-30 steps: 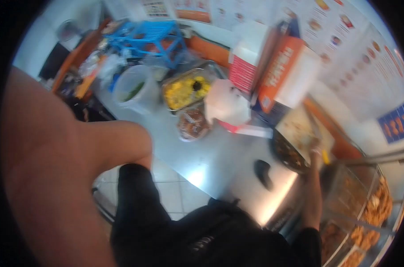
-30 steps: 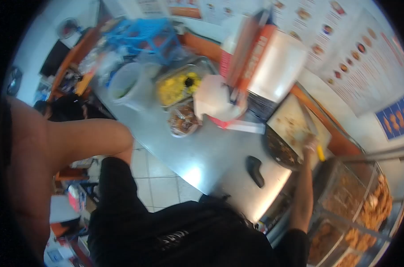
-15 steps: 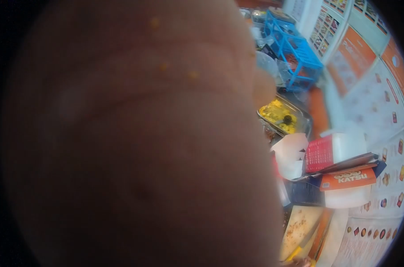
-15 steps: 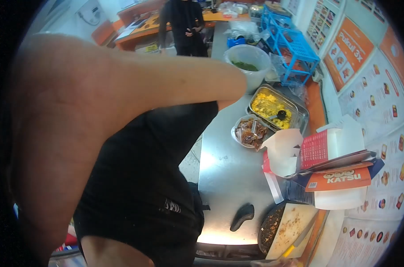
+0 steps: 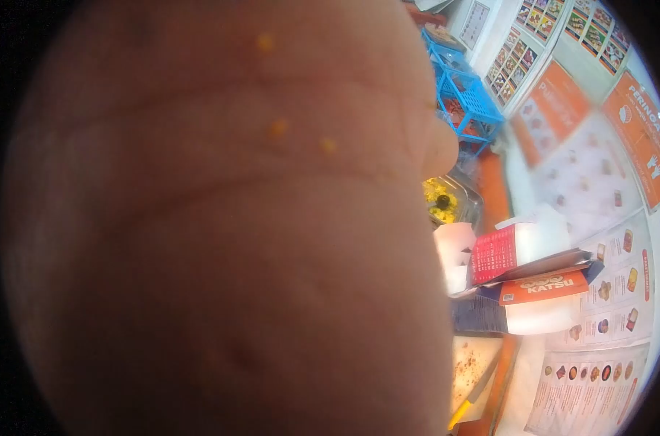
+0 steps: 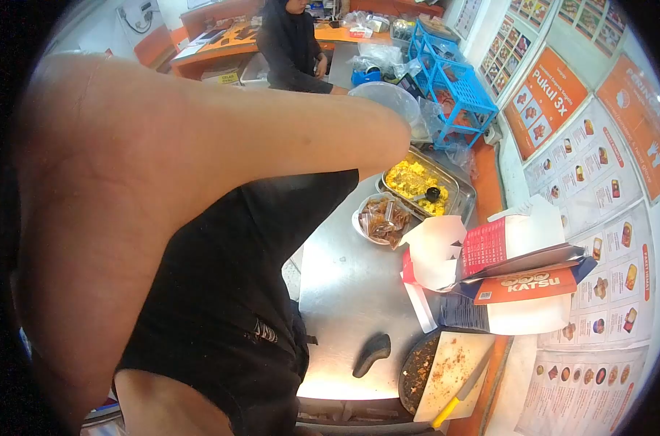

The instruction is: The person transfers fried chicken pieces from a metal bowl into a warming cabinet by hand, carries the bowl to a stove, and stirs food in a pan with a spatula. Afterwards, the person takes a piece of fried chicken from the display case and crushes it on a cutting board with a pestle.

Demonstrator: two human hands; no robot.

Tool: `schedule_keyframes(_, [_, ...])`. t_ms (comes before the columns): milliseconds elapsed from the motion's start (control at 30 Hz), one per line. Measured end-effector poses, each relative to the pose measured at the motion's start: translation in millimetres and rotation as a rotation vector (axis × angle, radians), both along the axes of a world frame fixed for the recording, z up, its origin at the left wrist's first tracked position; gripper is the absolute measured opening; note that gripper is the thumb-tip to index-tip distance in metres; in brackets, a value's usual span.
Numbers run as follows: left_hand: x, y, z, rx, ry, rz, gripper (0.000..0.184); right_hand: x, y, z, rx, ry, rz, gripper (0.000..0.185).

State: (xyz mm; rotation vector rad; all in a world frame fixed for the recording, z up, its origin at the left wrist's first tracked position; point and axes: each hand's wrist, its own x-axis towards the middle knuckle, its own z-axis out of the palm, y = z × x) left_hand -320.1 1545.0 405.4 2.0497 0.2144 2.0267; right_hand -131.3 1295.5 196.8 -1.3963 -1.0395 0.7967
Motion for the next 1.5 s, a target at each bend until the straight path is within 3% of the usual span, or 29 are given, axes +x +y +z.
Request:
schedule_keyframes(433, [-9.5, 11.0, -4.3, -0.034, -0.041, -0.011, 0.037, -16.2, -22.8, 17.9, 0.016, 0.024, -0.134, 0.039])
schedule_keyframes(700, [-24.5, 4.7, -11.2, -0.064, -0.089, -0.121, 0.039, -95.8, -85.4, 53.4, 0.039, 0.168, -0.615, 0.040])
schedule_keyframes(767, [-31.3, 3.4, -11.3, -0.078, -0.115, -0.158, 0.040, -109.7, -71.0, 44.9, -0.068, 0.359, -0.781, 0.043])
schedule_keyframes(967, [-35.4, -9.3, -6.0, -0.073, -0.168, -0.205, 0.042, -111.9, -81.3, 22.1, -0.016, 0.596, -0.665, 0.043])
schedule_keyframes(1067, [-23.6, -24.4, -12.9, -0.040, -0.205, -0.290, 0.042, -113.5, -79.1, 14.5, -0.039, 0.586, -0.695, 0.041])
schedule_keyframes(1167, [0.4, -66.8, -44.0, -0.030, -0.181, -0.502, 0.043, -106.5, -74.6, 6.6, -0.064, 0.643, -0.792, 0.049])
schedule_keyframes(1200, [6.6, -86.0, -59.0, -0.041, -0.148, -0.598, 0.044, -100.6, -73.7, -8.2, 0.001, 0.784, -0.791, 0.053])
schedule_keyframes(1233, [8.9, -116.6, -89.6, -0.195, 0.042, -0.770, 0.044, -93.9, -75.6, -26.5, 0.064, 0.923, -0.789, 0.057])
schedule_keyframes(1267, [5.1, -149.6, -119.8, -0.453, 0.429, -0.784, 0.046, -86.9, -76.3, -47.6, 0.081, 0.914, -0.796, 0.057])
schedule_keyframes(1300, [7.3, -174.4, -140.5, -0.679, 0.611, -1.132, 0.060, -82.1, -74.5, -70.9, 0.068, 0.929, -0.873, 0.060])
schedule_keyframes(1367, [4.6, -222.9, -203.0, -0.560, 0.824, -1.026, 0.072, -77.5, -74.7, -91.0, 0.056, 0.953, -0.939, 0.063])
schedule_keyframes(1433, [-7.1, -245.4, -246.1, -0.501, 0.906, -0.906, 0.075, -78.6, -76.8, -100.4, 0.025, 0.844, -0.880, 0.050])
schedule_keyframes(1500, [-9.1, -244.6, -266.5, -0.691, 0.874, -0.922, 0.076, -72.1, -73.7, -111.1, 0.009, 0.856, -0.824, 0.061])
